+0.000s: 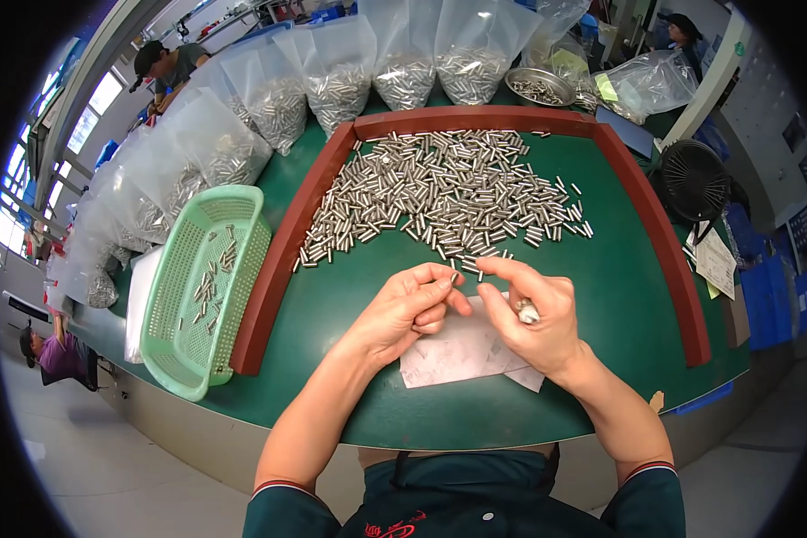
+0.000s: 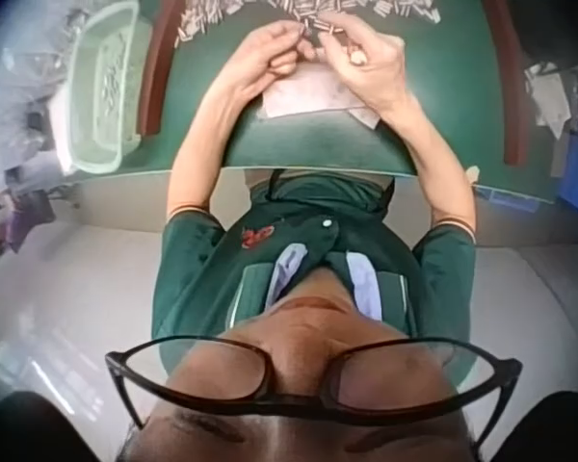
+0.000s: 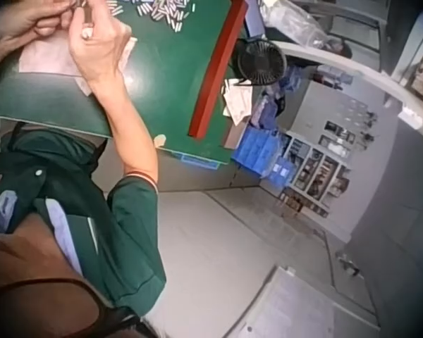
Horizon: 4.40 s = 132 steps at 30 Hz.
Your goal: The worker is inspecting small cylindrical metal pins and using a hand tool to clean or deburr them on a workbench.
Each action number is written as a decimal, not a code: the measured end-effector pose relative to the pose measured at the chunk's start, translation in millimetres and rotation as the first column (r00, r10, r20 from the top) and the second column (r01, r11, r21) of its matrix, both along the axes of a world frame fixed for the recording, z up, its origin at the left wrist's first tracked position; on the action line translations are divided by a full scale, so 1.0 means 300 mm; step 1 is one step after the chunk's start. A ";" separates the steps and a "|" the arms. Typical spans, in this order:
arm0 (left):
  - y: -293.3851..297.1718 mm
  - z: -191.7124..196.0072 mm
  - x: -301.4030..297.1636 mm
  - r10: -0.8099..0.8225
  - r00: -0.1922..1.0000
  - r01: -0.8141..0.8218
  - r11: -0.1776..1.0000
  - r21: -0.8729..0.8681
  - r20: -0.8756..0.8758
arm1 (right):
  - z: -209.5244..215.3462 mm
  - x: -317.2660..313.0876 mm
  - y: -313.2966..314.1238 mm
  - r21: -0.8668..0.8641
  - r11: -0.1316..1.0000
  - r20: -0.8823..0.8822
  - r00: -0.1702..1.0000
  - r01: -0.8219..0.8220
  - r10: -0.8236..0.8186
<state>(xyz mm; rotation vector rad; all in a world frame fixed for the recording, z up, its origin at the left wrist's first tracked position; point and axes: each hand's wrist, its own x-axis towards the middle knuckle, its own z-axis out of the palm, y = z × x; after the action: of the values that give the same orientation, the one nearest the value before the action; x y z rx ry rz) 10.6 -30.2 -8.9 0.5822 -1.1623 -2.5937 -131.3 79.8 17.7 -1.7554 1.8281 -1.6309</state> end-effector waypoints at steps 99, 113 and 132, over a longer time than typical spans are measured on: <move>-0.001 0.019 0.020 0.135 0.983 -0.131 0.991 -0.040 0.124 | -0.074 -0.096 -0.026 -0.298 0.928 0.789 0.490 -0.225 0.372; -0.007 -0.010 0.015 0.156 0.981 -0.147 0.986 -0.084 0.112 | -0.081 -0.099 -0.022 -0.227 0.942 0.789 0.521 -0.246 0.326; -0.010 -0.016 0.026 0.160 0.983 -0.158 0.987 -0.034 0.089 | -0.078 -0.101 -0.017 -0.153 0.961 0.775 0.575 -0.232 0.262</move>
<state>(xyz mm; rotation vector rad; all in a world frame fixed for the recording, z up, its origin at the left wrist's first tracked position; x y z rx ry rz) 18.3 -33.3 -13.6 0.7619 -1.1271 -2.4362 -161.5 74.7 -5.6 -0.9262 1.0657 -1.8731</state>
